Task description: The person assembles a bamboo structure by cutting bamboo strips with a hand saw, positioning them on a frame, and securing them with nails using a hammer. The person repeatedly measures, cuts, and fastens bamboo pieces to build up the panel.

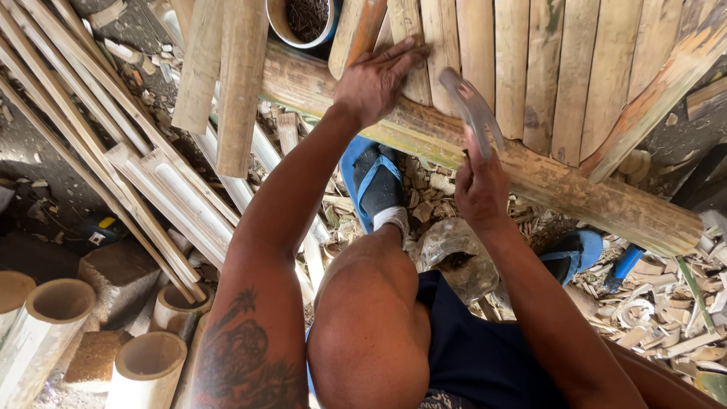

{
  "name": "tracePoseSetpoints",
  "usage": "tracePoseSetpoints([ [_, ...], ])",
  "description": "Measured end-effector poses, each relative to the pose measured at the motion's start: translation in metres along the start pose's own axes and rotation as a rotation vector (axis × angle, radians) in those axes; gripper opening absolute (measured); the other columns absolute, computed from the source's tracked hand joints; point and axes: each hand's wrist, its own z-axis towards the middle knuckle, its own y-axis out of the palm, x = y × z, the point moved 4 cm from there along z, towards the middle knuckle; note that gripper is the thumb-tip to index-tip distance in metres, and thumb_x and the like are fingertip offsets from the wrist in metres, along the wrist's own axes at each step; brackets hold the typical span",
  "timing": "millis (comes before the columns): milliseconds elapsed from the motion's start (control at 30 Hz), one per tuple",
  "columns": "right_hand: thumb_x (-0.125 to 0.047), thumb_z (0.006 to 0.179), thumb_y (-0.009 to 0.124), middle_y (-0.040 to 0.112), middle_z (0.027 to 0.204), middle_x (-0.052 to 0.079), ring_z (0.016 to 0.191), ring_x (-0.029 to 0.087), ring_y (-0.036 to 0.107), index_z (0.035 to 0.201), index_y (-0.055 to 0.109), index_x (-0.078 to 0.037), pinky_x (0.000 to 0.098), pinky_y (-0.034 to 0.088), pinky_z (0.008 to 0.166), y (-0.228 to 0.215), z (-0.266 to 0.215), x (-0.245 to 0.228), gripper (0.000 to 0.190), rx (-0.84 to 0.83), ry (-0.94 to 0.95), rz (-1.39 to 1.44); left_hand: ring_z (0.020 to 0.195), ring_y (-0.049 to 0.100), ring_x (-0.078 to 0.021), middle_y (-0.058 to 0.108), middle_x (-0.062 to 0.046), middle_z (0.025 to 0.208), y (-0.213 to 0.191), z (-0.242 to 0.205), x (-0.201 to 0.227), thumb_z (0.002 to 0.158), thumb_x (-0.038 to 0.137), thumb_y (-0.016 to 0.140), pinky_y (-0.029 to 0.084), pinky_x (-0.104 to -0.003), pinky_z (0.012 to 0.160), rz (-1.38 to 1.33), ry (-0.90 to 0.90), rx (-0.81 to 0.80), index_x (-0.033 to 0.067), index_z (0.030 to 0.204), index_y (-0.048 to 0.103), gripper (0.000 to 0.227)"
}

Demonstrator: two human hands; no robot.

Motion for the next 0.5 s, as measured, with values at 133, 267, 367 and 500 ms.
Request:
tracePoseSetpoints([
  [133,-0.006,0.106,0.058,0.069,0.094,0.018,0.070,0.032,0.070,0.165,0.009,-0.020,0.0428,0.061,0.059,0.004,0.020,-0.003,0.078,-0.291,0.119,-0.115,0.136,0.055,-0.0210,0.046,-0.002,0.159,0.003,0.007,-0.010,0.109,0.017,0.047,0.048,-0.050,0.113,0.072,-0.027,-0.008,0.0293,0.158,0.036,0.052],
  [267,0.003,0.103,0.054,0.064,0.133,0.031,0.111,0.042,0.071,0.168,0.017,-0.019,0.0460,0.061,0.087,0.001,0.057,-0.032,0.078,0.000,0.072,0.165,0.122,0.071,-0.0240,0.060,-0.007,0.149,0.004,-0.009,-0.010,0.085,-0.004,0.052,0.064,-0.041,0.091,-0.115,0.049,0.231,0.0180,0.136,0.055,0.056],
  [367,0.005,0.103,0.052,0.058,0.146,0.033,0.128,0.047,0.064,0.167,0.021,-0.017,0.0469,0.058,0.100,0.015,0.100,-0.052,0.075,0.192,-0.039,0.223,0.077,0.077,-0.0222,0.074,-0.009,0.112,-0.006,-0.023,-0.048,0.100,-0.006,0.044,0.064,-0.035,0.055,-0.227,-0.391,0.160,0.0173,0.127,0.063,0.040],
  [500,0.005,0.103,0.053,0.067,0.130,0.027,0.096,0.036,0.069,0.166,0.024,-0.013,0.0393,0.058,0.084,0.041,0.119,-0.047,0.071,0.098,0.073,0.340,0.074,0.075,-0.0253,0.075,-0.011,0.098,-0.057,-0.037,-0.116,0.107,0.005,0.057,0.064,-0.038,0.056,0.087,-0.565,0.334,0.0121,0.108,0.068,0.013],
])
